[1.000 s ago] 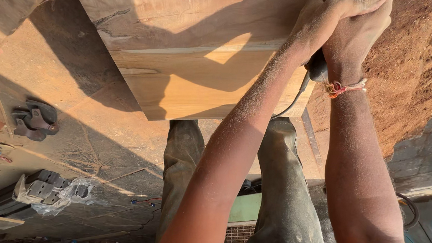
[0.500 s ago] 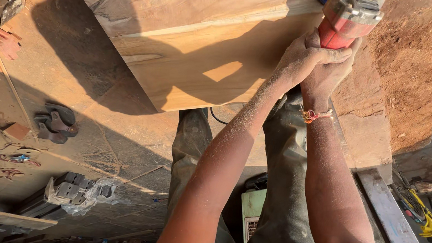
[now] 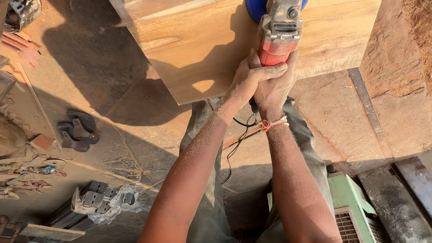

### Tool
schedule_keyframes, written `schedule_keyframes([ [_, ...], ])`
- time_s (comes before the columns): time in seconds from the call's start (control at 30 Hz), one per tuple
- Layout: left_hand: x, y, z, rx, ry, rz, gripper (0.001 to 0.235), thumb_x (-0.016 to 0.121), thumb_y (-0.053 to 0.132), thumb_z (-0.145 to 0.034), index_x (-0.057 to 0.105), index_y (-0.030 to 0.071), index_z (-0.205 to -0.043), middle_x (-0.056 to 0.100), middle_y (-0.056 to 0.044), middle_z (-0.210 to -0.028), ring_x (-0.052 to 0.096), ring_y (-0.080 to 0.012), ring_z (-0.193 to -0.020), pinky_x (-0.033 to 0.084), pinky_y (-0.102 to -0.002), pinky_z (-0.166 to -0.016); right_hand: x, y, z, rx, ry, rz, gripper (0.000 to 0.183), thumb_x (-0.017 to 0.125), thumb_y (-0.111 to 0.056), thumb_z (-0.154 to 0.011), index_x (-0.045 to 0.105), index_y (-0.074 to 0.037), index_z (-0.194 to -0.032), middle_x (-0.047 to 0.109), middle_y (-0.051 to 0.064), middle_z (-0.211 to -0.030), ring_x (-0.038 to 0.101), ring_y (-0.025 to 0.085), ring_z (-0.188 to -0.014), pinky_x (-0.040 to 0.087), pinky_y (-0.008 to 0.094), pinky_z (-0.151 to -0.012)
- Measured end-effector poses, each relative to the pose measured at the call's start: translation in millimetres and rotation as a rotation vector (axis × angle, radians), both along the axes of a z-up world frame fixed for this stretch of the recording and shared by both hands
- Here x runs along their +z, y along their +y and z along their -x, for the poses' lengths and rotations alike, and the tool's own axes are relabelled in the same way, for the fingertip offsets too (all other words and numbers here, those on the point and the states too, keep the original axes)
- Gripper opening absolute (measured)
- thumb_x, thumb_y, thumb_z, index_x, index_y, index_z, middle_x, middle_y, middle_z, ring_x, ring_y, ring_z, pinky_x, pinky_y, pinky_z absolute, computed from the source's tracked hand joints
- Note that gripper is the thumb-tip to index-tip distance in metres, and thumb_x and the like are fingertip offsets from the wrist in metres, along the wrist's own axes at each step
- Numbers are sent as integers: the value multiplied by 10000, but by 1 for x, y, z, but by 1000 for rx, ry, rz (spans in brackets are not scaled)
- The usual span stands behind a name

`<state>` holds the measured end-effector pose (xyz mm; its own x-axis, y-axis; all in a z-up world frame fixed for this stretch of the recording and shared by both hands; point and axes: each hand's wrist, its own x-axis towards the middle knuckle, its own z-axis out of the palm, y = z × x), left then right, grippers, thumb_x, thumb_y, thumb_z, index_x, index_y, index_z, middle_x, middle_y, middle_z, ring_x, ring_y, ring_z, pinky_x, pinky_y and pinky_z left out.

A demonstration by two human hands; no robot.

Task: The person uses an angle grinder with a sanding disc to smooth the surface of a large wooden plank. They move the tool back and forth across the wood, generating sawdust.

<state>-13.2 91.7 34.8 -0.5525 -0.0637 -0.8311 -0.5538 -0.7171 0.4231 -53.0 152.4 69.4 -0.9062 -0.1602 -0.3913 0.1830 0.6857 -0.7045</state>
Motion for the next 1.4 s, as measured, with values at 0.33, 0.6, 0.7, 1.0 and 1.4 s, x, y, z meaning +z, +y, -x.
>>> schedule_keyframes([
  [0.33, -5, -4, -81, 376, 86, 4, 521, 781, 154, -907, 573, -20, -1351, 654, -104, -1247, 603, -221, -1173, 463, -361, -1065, 0, -16, -42, 312, -239, -151, 524, 782, -352, -919, 458, -87, -1233, 719, 221, -953, 699, 455, -920, 536, 503, -717],
  [0.6, -22, 25, -87, 956, 172, -207, 407, 626, 230, -1030, 580, -5, -1360, 644, -115, -1303, 603, -236, -1215, 459, -400, -1094, -11, -26, -20, 852, -81, -156, 483, 735, -237, -915, 458, -93, -1283, 665, 266, -1013, 678, 485, -889, 546, 554, -712],
  [0.7, -42, 49, -50, 834, 86, -174, 375, 663, 161, -1009, 640, -30, -1331, 629, -69, -1380, 571, -169, -1281, 422, -359, -1144, -11, 4, 11, 785, 38, -175, 564, 788, -257, -874, 435, -52, -1264, 677, 252, -909, 678, 485, -827, 523, 567, -654],
  [1.0, -39, 109, 69, 215, 253, -13, 580, 773, 400, -840, 742, -33, -1225, 742, -193, -1133, 714, -295, -1066, 564, -402, -987, -51, 118, 81, 485, 279, 186, 352, 805, -94, -1107, 480, -33, -1228, 699, 128, -1040, 724, 192, -927, 588, 318, -784],
  [1.4, -41, 31, -85, 420, 145, 16, 519, 770, 306, -910, 742, -65, -1272, 765, -169, -1237, 663, -248, -1184, 463, -378, -1106, -50, 38, -61, 451, 60, 198, 528, 821, -168, -1071, 413, 15, -1352, 741, 125, -934, 764, 222, -833, 585, 348, -680],
])
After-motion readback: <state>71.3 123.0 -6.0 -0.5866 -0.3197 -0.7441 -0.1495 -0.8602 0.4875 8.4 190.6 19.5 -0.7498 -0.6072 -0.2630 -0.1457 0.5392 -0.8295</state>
